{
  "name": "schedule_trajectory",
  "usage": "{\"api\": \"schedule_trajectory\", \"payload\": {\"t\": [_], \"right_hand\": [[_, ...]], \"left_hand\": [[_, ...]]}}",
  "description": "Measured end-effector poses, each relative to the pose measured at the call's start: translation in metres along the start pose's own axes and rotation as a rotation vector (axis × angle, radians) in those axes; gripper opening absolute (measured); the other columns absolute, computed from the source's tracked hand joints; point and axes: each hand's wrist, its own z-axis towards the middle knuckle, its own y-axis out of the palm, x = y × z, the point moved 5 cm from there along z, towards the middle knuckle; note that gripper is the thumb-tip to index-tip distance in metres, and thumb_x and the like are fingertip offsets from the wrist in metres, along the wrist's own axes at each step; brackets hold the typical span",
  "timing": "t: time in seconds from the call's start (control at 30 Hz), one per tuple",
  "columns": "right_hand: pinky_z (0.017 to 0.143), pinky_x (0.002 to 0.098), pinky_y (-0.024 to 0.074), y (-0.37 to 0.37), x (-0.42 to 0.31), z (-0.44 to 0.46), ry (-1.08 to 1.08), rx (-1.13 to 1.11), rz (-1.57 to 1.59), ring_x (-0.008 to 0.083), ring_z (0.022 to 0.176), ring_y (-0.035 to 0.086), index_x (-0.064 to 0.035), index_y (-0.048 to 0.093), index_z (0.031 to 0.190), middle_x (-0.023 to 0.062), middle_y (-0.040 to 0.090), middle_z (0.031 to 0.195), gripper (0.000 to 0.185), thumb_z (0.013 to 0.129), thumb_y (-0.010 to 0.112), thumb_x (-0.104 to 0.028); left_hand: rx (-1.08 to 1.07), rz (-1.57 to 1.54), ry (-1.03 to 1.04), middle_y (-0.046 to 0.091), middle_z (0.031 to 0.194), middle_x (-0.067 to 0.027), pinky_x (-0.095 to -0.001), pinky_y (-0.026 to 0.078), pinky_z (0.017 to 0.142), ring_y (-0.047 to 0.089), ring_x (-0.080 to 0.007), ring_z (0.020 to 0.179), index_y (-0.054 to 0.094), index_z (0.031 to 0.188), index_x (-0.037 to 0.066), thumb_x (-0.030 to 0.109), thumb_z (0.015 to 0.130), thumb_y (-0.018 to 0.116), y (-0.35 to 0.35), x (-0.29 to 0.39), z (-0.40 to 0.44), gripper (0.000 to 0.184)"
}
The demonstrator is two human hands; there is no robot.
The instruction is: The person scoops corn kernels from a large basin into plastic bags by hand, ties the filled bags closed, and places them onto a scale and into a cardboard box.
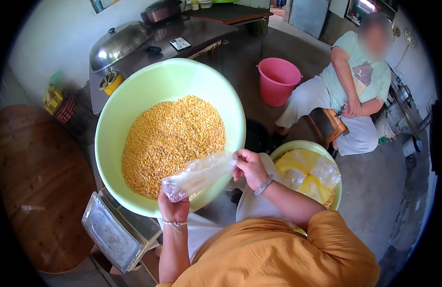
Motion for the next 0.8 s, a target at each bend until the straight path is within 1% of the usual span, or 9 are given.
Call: {"api": "schedule_trajectory", "payload": {"t": [0.13, 0.23, 0.3, 0.43, 0.53, 0.63, 0.67, 0.7, 0.8], "right_hand": [[0.058, 0.0225, 0.0480, -0.005, 0.000, 0.004, -0.053, -0.035, -0.173, 0.0112, 0.063, 0.057, -0.0008, 0.053, 0.091, 0.0049, 0.058, 0.078, 0.008, 0.084, 0.050, -0.001], [0.075, 0.0258, 0.0474, 0.006, -0.033, -0.001, -0.490, 0.005, -0.367, 0.0153, 0.083, 0.058, -0.0008, 0.053, 0.103, 0.0081, 0.059, 0.093, 0.024, 0.079, 0.057, -0.001], [0.086, 0.0291, 0.0430, 0.032, -0.065, -0.015, -0.644, -0.147, -0.595, 0.0190, 0.099, 0.053, -0.0017, 0.049, 0.112, 0.0102, 0.054, 0.107, 0.038, 0.075, 0.060, -0.002], [0.100, 0.0355, 0.0333, 0.088, -0.065, -0.028, -0.778, -0.477, -0.830, 0.0279, 0.120, 0.040, -0.0052, 0.039, 0.127, 0.0135, 0.042, 0.126, 0.065, 0.067, 0.065, -0.003], [0.092, 0.0366, 0.0397, 0.107, -0.040, -0.022, -0.805, -0.426, -0.985, 0.0281, 0.111, 0.048, -0.0049, 0.050, 0.117, 0.0148, 0.049, 0.119, 0.052, 0.067, 0.064, -0.002], [0.081, 0.0335, 0.0455, 0.109, -0.014, 0.004, -0.607, -0.542, -0.924, 0.0272, 0.096, 0.057, -0.0032, 0.058, 0.101, 0.0146, 0.059, 0.101, 0.030, 0.071, 0.060, 0.000], [0.070, 0.0292, 0.0472, 0.106, -0.011, 0.011, -0.510, -0.448, -0.753, 0.0203, 0.080, 0.062, -0.0018, 0.061, 0.089, 0.0106, 0.063, 0.083, 0.016, 0.074, 0.056, 0.002], [0.068, 0.0277, 0.0468, 0.105, -0.011, 0.017, -0.391, -0.436, -0.633, 0.0167, 0.078, 0.060, -0.0017, 0.060, 0.090, 0.0085, 0.063, 0.082, 0.016, 0.076, 0.054, 0.003], [0.068, 0.0253, 0.0461, 0.099, -0.013, 0.035, -0.262, -0.361, -0.392, 0.0106, 0.077, 0.057, -0.0014, 0.061, 0.090, 0.0044, 0.062, 0.082, 0.015, 0.080, 0.051, 0.003]], "left_hand": [[0.103, 0.143, 0.105, 0.061, 0.086, -0.0063, -0.0300, 0.049, 0.067, 0.059, -0.0170, 0.076, 0.055, 0.095, 0.004, 0.022, 0.091, 0.042, -0.005, 0.008, 0.004, 0.022], [0.101, 0.345, 0.178, 0.059, 0.078, -0.0028, -0.0245, 0.047, 0.053, 0.057, -0.0122, 0.065, 0.055, 0.091, 0.005, 0.021, 0.091, 0.044, -0.005, 0.017, 0.003, 0.019], [0.189, 0.430, 0.253, 0.057, 0.071, 0.0006, -0.0198, 0.038, 0.040, 0.051, -0.0072, 0.053, 0.055, 0.085, 0.007, 0.018, 0.091, 0.048, 0.006, 0.018, -0.004, 0.014], [0.072, 0.560, 0.298, 0.054, 0.065, 0.0029, -0.0181, 0.032, 0.042, 0.045, -0.0038, 0.051, 0.057, 0.080, 0.007, 0.015, 0.089, 0.052, 0.034, 0.004, -0.007, 0.013], [-0.094, 0.709, 0.239, 0.053, 0.065, 0.0029, -0.0177, 0.031, 0.040, 0.044, -0.0034, 0.048, 0.057, 0.079, 0.007, 0.015, 0.090, 0.050, 0.046, -0.002, -0.012, 0.015], [-0.224, 0.832, 0.274, 0.050, 0.065, 0.0046, -0.0166, 0.030, 0.045, 0.041, -0.0022, 0.052, 0.057, 0.089, 0.003, 0.011, 0.086, 0.056, 0.055, -0.003, -0.020, 0.009], [-0.247, 0.891, 0.308, 0.049, 0.065, 0.0052, -0.0164, 0.029, 0.046, 0.040, -0.0020, 0.052, 0.057, 0.092, 0.002, 0.010, 0.085, 0.057, 0.058, -0.003, -0.022, 0.010], [-0.237, 0.996, 0.344, 0.047, 0.062, 0.0043, -0.0182, 0.030, 0.045, 0.040, -0.0037, 0.051, 0.054, 0.104, 0.002, 0.011, 0.077, 0.067, 0.059, 0.001, -0.025, 0.031], [-0.187, 1.566, 0.653, 0.046, 0.058, 0.0017, -0.0242, 0.035, 0.044, 0.043, -0.0094, 0.047, 0.051, 0.113, 0.006, 0.015, 0.067, 0.075, 0.068, 0.014, -0.037, 0.052]]}}
